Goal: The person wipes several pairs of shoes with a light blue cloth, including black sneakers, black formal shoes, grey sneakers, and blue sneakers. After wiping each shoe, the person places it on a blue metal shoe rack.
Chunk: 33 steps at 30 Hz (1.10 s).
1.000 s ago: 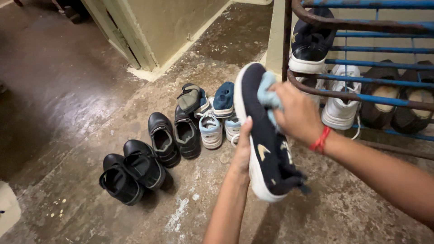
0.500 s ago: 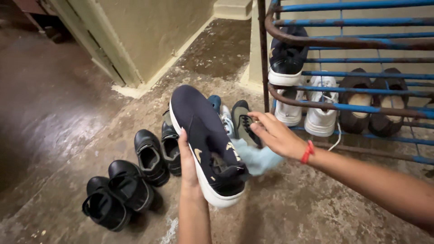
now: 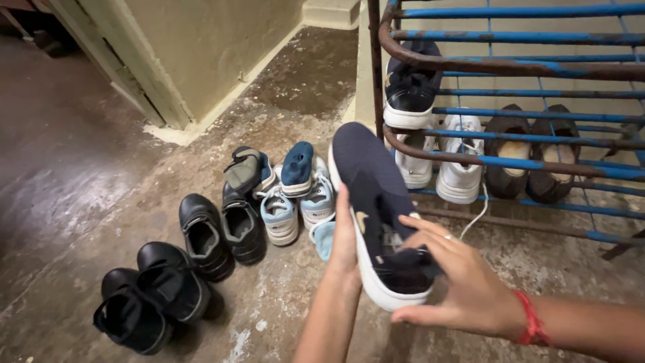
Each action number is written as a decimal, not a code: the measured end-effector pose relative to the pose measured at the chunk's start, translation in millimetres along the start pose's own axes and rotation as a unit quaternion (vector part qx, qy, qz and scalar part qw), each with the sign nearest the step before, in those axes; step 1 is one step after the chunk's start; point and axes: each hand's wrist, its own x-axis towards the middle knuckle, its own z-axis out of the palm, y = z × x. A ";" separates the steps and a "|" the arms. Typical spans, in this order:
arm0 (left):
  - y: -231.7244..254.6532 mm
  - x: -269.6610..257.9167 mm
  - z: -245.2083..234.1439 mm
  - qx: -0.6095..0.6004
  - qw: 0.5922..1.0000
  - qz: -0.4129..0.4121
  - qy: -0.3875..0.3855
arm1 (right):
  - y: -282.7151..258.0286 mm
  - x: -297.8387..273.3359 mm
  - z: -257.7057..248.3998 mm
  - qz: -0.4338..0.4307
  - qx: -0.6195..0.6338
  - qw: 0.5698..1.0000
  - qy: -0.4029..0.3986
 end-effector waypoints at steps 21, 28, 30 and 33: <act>-29.9 -14.3 75.7 0.520 0.819 0.231 -0.074 | 173.4 30.3 -108.0 0.125 -0.148 0.961 0.195; -27.5 -16.2 73.4 0.553 0.772 0.302 -0.087 | 226.9 77.6 -99.9 0.081 -0.212 0.955 0.190; -25.8 -17.6 67.7 0.548 0.781 0.289 -0.075 | 237.2 82.0 -97.3 0.053 -0.206 0.961 0.175; -21.7 -21.8 59.1 0.566 0.768 0.293 -0.059 | 252.6 85.2 -92.4 0.006 -0.192 0.968 0.163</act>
